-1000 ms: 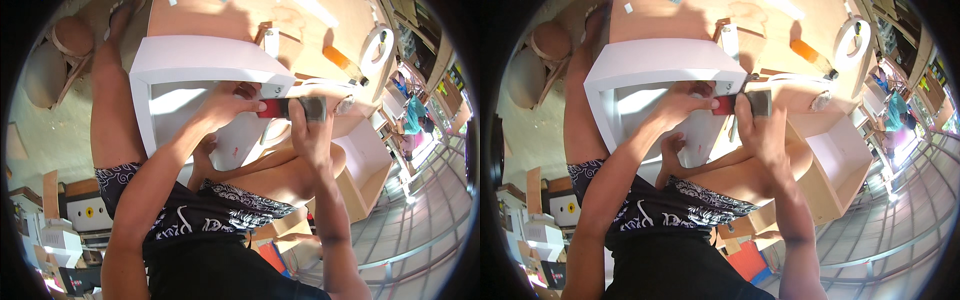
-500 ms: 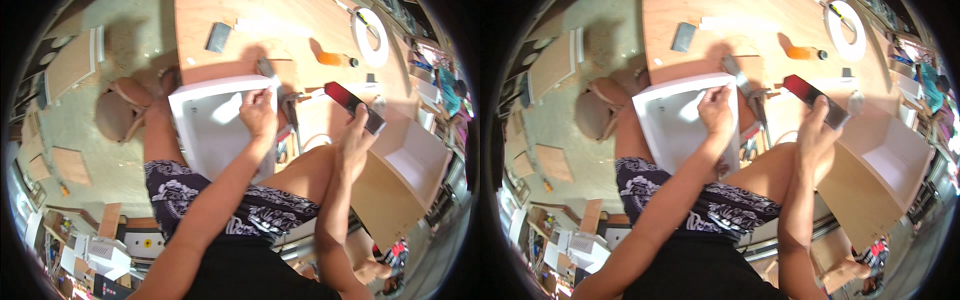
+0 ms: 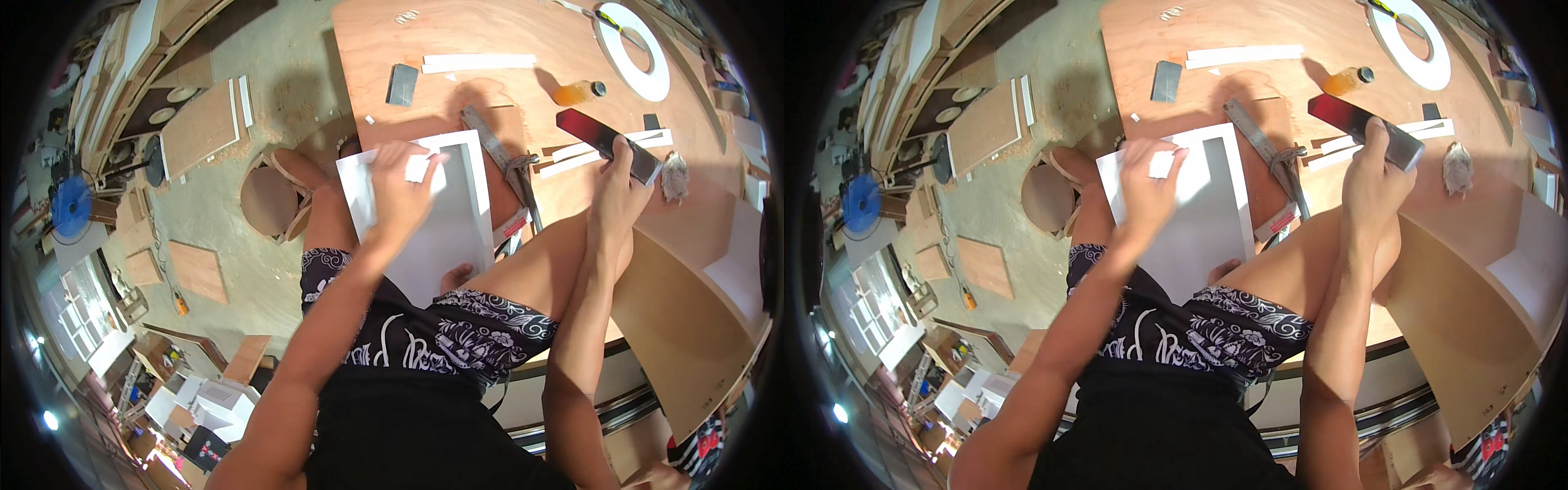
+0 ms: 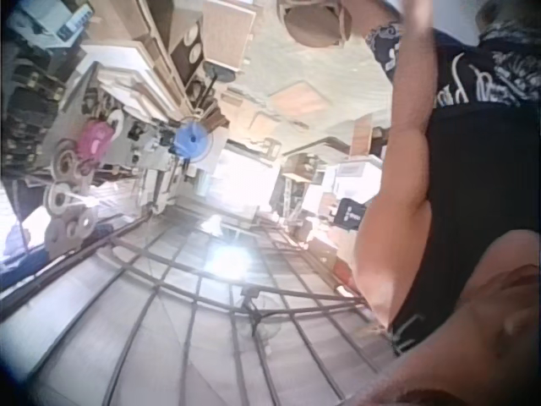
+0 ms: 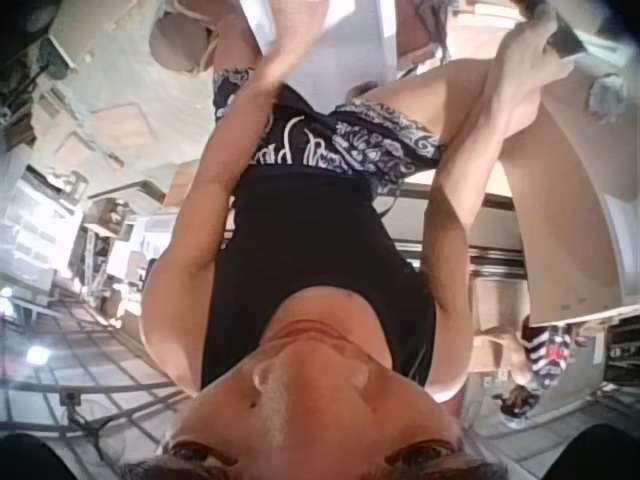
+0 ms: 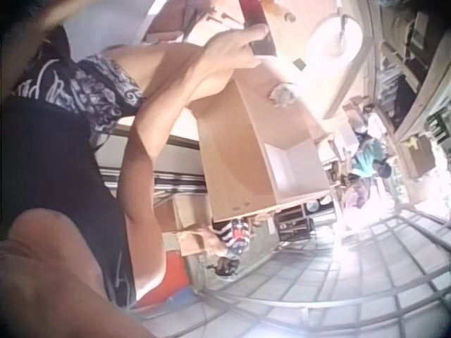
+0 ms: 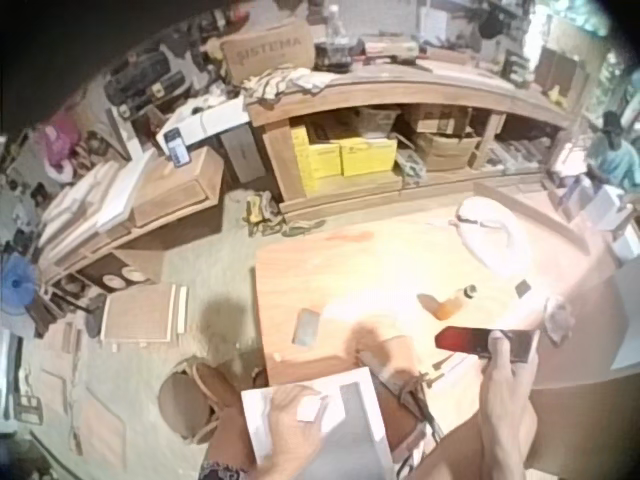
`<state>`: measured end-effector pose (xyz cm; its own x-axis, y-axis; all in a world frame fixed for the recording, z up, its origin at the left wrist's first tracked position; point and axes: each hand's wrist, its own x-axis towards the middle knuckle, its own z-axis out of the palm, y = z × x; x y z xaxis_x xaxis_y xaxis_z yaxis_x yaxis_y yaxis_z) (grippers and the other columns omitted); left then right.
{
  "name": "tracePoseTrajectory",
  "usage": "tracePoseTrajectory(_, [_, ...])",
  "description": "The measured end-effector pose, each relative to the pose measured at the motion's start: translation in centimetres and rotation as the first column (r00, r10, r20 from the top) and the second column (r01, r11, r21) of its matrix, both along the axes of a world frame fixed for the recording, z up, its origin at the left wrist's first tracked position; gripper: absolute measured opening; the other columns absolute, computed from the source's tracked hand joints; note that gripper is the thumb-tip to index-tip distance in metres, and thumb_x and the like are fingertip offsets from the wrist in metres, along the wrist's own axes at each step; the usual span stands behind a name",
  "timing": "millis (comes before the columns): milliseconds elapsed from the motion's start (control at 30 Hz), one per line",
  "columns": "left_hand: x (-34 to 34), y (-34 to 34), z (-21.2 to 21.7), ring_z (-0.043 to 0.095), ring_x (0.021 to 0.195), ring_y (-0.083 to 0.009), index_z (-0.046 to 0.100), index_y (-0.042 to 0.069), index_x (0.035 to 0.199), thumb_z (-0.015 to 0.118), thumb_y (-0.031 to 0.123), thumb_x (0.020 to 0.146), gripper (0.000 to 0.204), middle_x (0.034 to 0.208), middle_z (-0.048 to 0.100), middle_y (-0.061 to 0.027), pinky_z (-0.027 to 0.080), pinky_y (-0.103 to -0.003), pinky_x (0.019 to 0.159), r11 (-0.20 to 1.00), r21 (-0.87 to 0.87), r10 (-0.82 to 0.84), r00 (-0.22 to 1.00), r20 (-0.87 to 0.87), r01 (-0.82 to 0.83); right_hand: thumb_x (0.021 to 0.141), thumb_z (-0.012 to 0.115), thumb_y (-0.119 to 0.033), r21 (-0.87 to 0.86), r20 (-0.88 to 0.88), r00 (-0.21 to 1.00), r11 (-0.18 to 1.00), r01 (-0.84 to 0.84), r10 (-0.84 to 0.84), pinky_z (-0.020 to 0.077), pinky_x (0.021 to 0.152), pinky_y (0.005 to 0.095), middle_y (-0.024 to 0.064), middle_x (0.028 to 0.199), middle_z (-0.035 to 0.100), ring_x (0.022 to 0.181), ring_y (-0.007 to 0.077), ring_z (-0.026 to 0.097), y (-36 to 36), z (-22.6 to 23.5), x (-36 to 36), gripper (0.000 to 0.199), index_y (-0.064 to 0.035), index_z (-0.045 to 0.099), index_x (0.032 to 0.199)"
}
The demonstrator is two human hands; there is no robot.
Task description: The person assembles a white wooden box by hammering nails into the corners using a hammer and a small block. They then apply white edge tape to the corners of the box.
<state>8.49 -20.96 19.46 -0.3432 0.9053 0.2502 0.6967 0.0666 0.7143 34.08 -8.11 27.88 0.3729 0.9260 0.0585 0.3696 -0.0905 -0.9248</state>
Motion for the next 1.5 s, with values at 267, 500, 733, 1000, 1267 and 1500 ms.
tracePoseTrajectory(267, [-13.1,-3.4,-1.0,0.071,0.092,-0.0351,0.079,0.003,0.112,0.084,0.012,0.085,0.029,0.100,0.074,-0.0158,0.057,-0.044,0.084,0.885,-0.443,-0.213,0.970,-0.113,0.143,0.101,0.070,-0.021,-0.042,-0.009,0.998,0.998,0.056,-0.057,0.0529,0.073,0.0342,0.0080,0.082,0.074,0.078,0.0125,0.065,0.2,0.6,1.2,0.031,0.0094,0.073,0.095])
tracePoseTrajectory(500, [-14.4,-1.0,0.8,0.071,0.086,-0.0396,0.075,-0.002,0.094,0.086,0.018,0.086,0.024,0.094,0.073,-0.0206,0.056,-0.047,0.078,0.751,-0.639,-0.389,0.893,-0.227,0.165,0.099,0.071,-0.025,-0.098,-0.025,0.988,0.984,0.147,-0.150,0.0538,0.074,0.0363,0.0118,0.078,0.074,0.076,0.0148,0.066,0.1,0.0,2.9,0.036,0.0104,0.073,0.092])
tracePoseTrajectory(733, [-13.9,0.7,0.9,0.072,0.083,-0.0456,0.076,-0.002,0.084,0.087,0.043,0.085,0.046,0.086,0.073,-0.0257,0.056,-0.054,0.077,0.607,-0.795,-0.524,0.744,-0.414,-0.015,0.099,0.074,-0.030,-0.171,-0.013,0.994,0.979,0.107,-0.111,0.0545,0.069,0.0409,0.0145,0.077,0.074,0.070,0.0233,0.069,-0.2,2.9,3.2,0.040,0.0100,0.074,0.098])
tracePoseTrajectory(1000, [-16.4,-1.0,0.6,0.073,0.073,-0.0406,0.076,-0.005,0.085,0.095,0.029,0.076,0.040,0.078,0.074,-0.0248,0.056,-0.049,0.071,0.715,-0.698,-0.302,0.879,-0.370,-0.048,0.103,0.062,-0.027,-0.197,-0.166,0.980,0.970,-0.142,0.110,0.0557,0.074,0.0498,0.0228,0.072,0.072,0.073,0.0404,0.073,0.7,2.0,0.3,0.036,-0.0002,0.078,0.085])
tracePoseTrajectory(1267, [-19.6,-2.5,-5.1,0.072,0.071,-0.0211,0.077,-0.005,0.085,0.088,0.012,0.087,0.020,0.078,0.075,-0.0093,0.057,-0.037,0.065,0.671,-0.723,0.425,0.884,0.194,-0.164,0.101,0.061,-0.029,-0.256,-0.059,0.993,0.960,-0.114,0.102,0.0588,0.084,0.0560,0.0291,0.085,0.075,0.085,0.0479,0.074,1.2,0.8,0.4,0.037,0.0012,0.077,0.089])
tracePoseTrajectory(1500, [-17.8,-2.7,-5.8,0.070,0.068,-0.0182,0.077,-0.004,0.091,0.078,0.002,0.095,0.007,0.084,0.075,-0.0093,0.053,-0.031,0.051,0.599,-0.762,0.677,0.663,0.320,-0.245,0.099,0.064,-0.030,-0.258,0.013,0.992,0.959,-0.120,0.128,0.0582,0.086,0.0544,0.0284,0.088,0.076,0.090,0.0473,0.075,1.5,-1.2,0.7,0.035,0.0010,0.077,0.091])
